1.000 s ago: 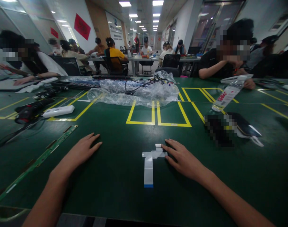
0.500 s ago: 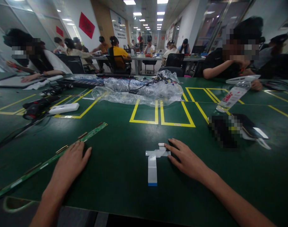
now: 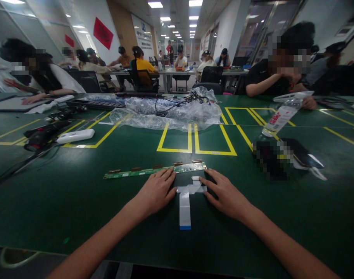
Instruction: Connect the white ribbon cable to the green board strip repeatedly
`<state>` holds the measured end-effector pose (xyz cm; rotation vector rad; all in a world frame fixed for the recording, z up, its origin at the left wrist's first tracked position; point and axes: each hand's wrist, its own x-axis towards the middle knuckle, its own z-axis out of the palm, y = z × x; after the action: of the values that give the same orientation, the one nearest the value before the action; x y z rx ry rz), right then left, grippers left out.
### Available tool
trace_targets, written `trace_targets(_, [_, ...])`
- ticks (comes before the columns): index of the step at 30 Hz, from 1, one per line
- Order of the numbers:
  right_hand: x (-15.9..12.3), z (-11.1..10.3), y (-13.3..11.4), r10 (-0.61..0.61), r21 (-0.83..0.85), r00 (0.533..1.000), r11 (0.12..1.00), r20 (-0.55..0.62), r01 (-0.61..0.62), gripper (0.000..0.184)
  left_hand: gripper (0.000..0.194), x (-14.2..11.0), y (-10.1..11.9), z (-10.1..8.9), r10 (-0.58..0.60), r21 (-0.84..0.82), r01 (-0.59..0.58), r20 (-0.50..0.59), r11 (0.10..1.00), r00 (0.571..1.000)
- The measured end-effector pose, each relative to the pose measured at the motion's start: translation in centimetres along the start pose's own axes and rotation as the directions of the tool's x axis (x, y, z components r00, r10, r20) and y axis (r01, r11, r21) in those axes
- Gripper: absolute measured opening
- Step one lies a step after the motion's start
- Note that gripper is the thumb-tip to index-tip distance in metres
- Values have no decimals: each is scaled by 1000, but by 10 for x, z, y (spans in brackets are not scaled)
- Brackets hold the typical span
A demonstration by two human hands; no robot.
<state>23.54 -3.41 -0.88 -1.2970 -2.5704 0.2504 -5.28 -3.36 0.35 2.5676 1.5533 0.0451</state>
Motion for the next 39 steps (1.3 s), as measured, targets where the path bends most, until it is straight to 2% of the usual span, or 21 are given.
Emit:
trace_targets(6, [1,2,3,-65,-14,998,998,-20,64,51,58,27,25,2,172,-18,-173,-41,985,984])
trace_targets(12, [1,4,2,-53,21,999,998,0,53,53,64,26,35,12,245,-22,-248,-97,968,965])
trace_targets(17, [2,5,3,-54,33,999,998,3,54,55,66,23,32,13,262,-31,-266,-91,964,961])
trace_targets(24, [2,3,5,-58,19,998,998,14,58,53,50,23,18,6,323,-155,-338,-119,928,939])
trace_targets(33, [3,1,5,-78,35,997,996,2,78,48,44,23,19,8,299,-181,-327,-166,927,940])
trace_targets(39, [3,3,6,-76,25,997,997,6,75,48,45,22,15,10,293,-196,-318,-147,927,945])
